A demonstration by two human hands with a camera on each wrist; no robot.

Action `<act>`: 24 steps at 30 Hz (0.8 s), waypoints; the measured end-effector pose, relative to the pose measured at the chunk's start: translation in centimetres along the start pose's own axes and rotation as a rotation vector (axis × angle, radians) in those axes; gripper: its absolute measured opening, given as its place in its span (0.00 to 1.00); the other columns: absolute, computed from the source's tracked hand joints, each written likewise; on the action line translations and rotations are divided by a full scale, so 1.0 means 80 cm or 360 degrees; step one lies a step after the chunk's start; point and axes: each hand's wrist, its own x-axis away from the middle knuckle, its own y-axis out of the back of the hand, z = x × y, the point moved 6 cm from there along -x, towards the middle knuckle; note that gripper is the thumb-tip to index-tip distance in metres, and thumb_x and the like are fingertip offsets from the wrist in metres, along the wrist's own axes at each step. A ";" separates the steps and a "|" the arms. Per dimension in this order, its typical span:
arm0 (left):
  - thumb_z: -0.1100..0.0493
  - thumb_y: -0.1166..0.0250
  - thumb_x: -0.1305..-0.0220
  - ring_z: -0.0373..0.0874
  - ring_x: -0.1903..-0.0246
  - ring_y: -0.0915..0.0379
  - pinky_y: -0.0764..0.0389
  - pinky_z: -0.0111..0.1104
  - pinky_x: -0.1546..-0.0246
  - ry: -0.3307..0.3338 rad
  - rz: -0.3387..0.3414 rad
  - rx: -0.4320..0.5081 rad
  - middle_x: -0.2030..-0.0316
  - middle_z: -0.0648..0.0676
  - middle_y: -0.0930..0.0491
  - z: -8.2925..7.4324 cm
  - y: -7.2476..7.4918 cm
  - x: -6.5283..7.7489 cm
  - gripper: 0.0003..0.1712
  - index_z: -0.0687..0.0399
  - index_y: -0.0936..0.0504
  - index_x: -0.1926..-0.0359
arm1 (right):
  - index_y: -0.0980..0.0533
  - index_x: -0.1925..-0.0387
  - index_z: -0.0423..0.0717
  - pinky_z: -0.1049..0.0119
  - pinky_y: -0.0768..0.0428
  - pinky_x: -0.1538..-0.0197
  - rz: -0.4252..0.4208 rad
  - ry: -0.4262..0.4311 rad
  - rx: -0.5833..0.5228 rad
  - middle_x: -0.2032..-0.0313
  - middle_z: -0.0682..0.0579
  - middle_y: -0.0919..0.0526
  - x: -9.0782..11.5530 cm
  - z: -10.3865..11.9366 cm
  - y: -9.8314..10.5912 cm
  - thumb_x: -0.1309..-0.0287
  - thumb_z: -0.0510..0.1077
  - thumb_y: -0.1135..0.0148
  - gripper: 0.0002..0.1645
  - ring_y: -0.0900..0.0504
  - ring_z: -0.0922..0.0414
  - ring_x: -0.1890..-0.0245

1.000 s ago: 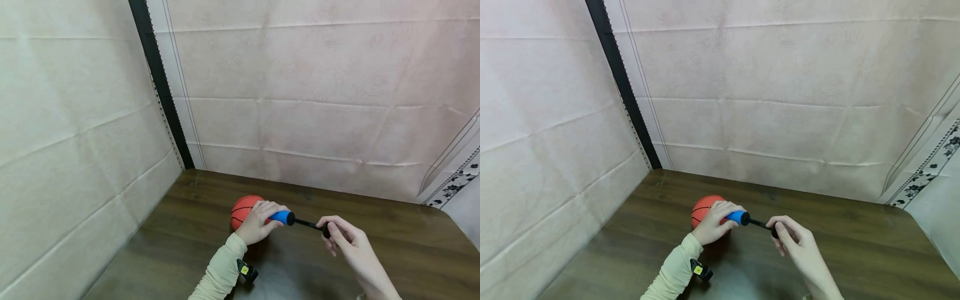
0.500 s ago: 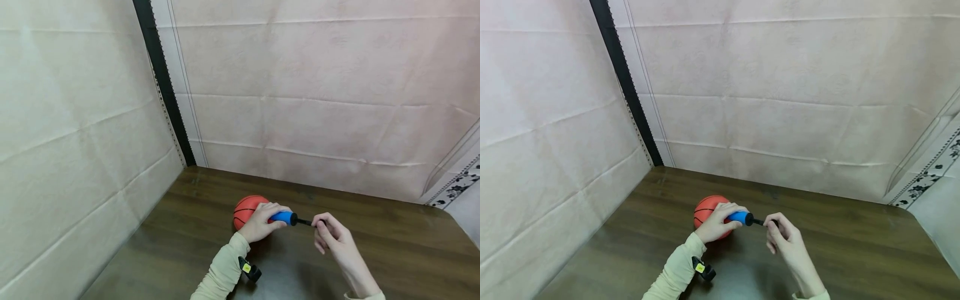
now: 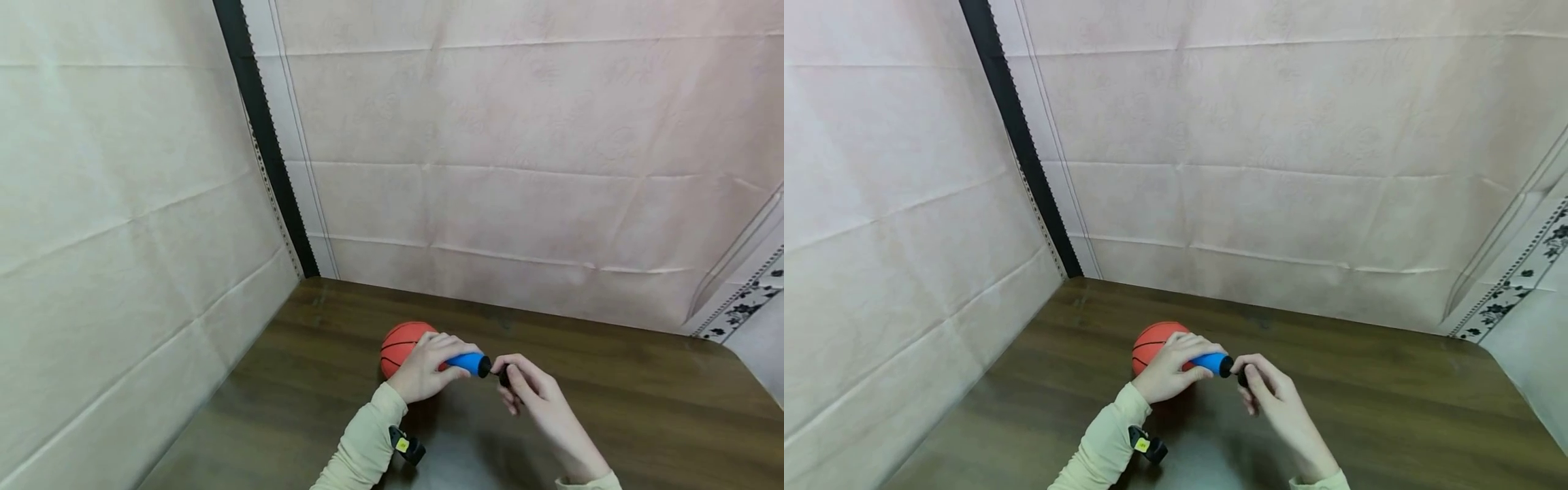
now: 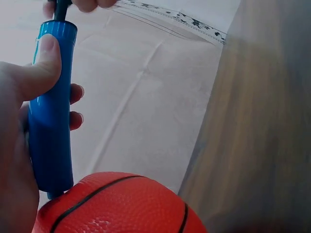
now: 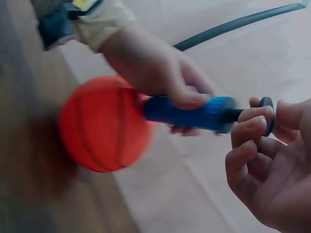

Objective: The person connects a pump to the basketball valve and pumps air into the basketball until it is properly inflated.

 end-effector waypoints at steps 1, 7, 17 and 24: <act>0.52 0.35 0.36 0.39 0.48 0.26 0.32 0.39 0.41 0.0007 -0.0006 0.0030 0.50 0.45 0.19 0.001 0.001 0.000 0.22 0.41 0.24 0.42 | 0.32 0.52 0.35 0.60 0.30 0.78 -0.0019 0.0016 0.0028 0.78 0.50 0.33 0.002 0.007 0.004 0.24 0.41 0.63 0.15 0.31 0.52 0.82; 0.52 0.37 0.35 0.40 0.46 0.27 0.35 0.41 0.39 0.0127 0.0037 0.0230 0.48 0.46 0.20 0.013 0.006 0.002 0.22 0.42 0.26 0.40 | 0.30 0.56 0.38 0.62 0.39 0.82 -0.0128 0.0073 -0.0005 0.82 0.47 0.39 0.014 0.034 0.020 0.27 0.35 0.58 0.08 0.41 0.49 0.84; 0.54 0.36 0.36 0.40 0.50 0.27 0.37 0.39 0.41 0.0214 0.0127 0.0323 0.50 0.48 0.19 0.020 -0.011 0.003 0.22 0.44 0.24 0.40 | 0.31 0.55 0.42 0.57 0.44 0.84 -0.0004 0.0201 -0.0433 0.82 0.45 0.44 -0.003 -0.004 -0.011 0.26 0.33 0.63 0.12 0.47 0.47 0.86; 0.50 0.40 0.33 0.39 0.51 0.28 0.36 0.38 0.42 0.0129 0.0086 0.0215 0.52 0.47 0.19 0.005 -0.019 0.000 0.21 0.42 0.25 0.40 | 0.33 0.56 0.38 0.57 0.41 0.83 -0.0158 0.0067 -0.0307 0.83 0.45 0.43 -0.006 -0.026 -0.014 0.25 0.38 0.61 0.09 0.46 0.46 0.85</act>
